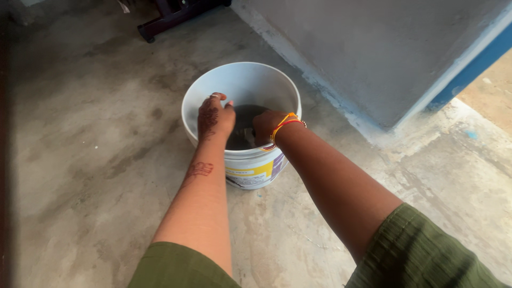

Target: The person wets a cloth in a bucket of water, wrings it out, and uses it to wipe and scrub the concrete floor by hand.

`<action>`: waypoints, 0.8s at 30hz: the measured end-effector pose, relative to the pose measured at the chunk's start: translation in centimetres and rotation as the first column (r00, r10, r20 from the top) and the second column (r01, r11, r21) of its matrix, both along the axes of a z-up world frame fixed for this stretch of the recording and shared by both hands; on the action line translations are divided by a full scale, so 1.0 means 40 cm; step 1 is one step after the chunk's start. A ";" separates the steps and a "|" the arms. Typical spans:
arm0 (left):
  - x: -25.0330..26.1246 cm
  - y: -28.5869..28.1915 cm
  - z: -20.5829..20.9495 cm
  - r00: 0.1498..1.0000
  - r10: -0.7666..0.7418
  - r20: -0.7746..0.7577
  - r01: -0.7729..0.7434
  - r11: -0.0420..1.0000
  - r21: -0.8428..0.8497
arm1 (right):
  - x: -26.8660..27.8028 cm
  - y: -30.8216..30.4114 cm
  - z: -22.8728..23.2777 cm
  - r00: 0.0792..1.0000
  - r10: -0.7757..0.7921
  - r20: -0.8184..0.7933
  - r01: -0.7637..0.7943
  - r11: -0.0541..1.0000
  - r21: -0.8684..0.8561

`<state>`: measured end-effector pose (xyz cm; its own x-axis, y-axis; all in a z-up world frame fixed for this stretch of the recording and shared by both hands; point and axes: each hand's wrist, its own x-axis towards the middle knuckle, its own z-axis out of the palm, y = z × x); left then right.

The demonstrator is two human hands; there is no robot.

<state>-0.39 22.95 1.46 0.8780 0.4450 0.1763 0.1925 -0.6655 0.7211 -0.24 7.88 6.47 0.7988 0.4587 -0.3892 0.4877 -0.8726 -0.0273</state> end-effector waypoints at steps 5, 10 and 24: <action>-0.009 -0.013 0.017 0.998 0.047 -0.041 -0.047 0.999 -0.003 | 0.041 0.017 -0.053 0.997 0.040 -0.064 -0.045 0.996 -0.073; -0.021 -0.026 0.046 0.992 0.081 -0.100 -0.088 0.994 -0.071 | 0.103 0.039 -0.119 0.987 0.051 -0.152 -0.071 0.989 -0.132; 0.016 -0.035 0.024 0.986 0.085 -0.146 -0.104 0.987 -0.125 | 0.146 0.009 -0.182 0.977 0.006 -0.212 -0.032 0.992 -0.120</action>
